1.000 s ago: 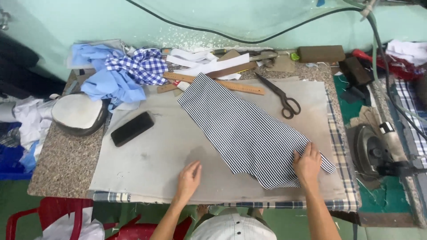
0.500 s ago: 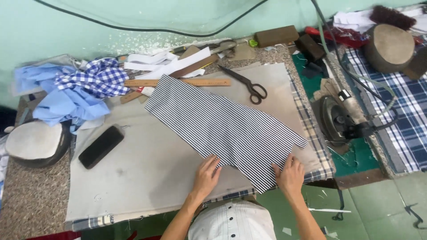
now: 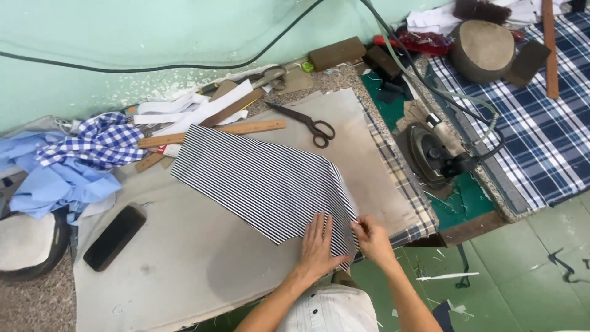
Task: The person irons a striped fabric piece on a worktable, using a ruler to align and press the edges. They repeatedly smooth the fabric, measure with a ruler, and apply the iron to flatten the material.
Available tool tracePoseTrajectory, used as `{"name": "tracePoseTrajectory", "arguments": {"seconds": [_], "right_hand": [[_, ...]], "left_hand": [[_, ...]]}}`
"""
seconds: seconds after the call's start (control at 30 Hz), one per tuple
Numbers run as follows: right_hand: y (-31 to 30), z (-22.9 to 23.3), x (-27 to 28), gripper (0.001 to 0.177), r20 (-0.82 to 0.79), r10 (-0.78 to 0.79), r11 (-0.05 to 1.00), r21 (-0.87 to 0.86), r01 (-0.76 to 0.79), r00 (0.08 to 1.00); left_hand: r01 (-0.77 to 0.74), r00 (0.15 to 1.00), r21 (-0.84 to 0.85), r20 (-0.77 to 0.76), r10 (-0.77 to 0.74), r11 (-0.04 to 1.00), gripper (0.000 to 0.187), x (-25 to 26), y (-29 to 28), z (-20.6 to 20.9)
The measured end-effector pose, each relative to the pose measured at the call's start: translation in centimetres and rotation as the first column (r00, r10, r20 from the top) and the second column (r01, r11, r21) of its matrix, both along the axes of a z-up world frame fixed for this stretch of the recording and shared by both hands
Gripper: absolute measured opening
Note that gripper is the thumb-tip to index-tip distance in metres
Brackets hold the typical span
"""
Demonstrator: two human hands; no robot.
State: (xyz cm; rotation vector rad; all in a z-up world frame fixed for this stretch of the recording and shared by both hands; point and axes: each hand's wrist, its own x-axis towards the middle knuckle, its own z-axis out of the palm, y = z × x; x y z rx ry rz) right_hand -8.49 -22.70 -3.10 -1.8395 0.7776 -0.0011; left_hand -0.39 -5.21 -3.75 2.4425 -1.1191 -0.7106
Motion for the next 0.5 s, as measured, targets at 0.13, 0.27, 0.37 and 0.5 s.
{"name": "tracePoseTrajectory", "arguments": {"seconds": [0.13,0.27,0.37,0.5], "right_hand": [[0.8,2.2,-0.8,0.023,0.499,0.088,0.990,0.056,-0.133,0.862],[-0.4,3.4,-1.1,0.052,0.677,-0.479,0.873,0.435,0.220,0.559],[-2.5,5.5,-0.5,0.057,0.683,-0.461,0.885,0.304,0.353,0.566],[-1.4,10.0,0.0,0.067,0.561,0.207,0.840,-0.522,0.149,0.802]], "left_hand": [[-0.160,0.980,-0.514,0.022,0.200,0.843,0.049,3.4,-3.9,3.1],[-0.405,0.780,-0.630,-0.616,-0.108,0.663,0.031,6.4,-9.3,9.8],[-0.647,0.488,-0.632,-0.773,-0.406,0.425,0.044,8.9,-8.5,16.7],[-0.881,0.321,-0.416,-0.875,-0.362,0.224,0.052,12.9,-1.0,13.9]]}}
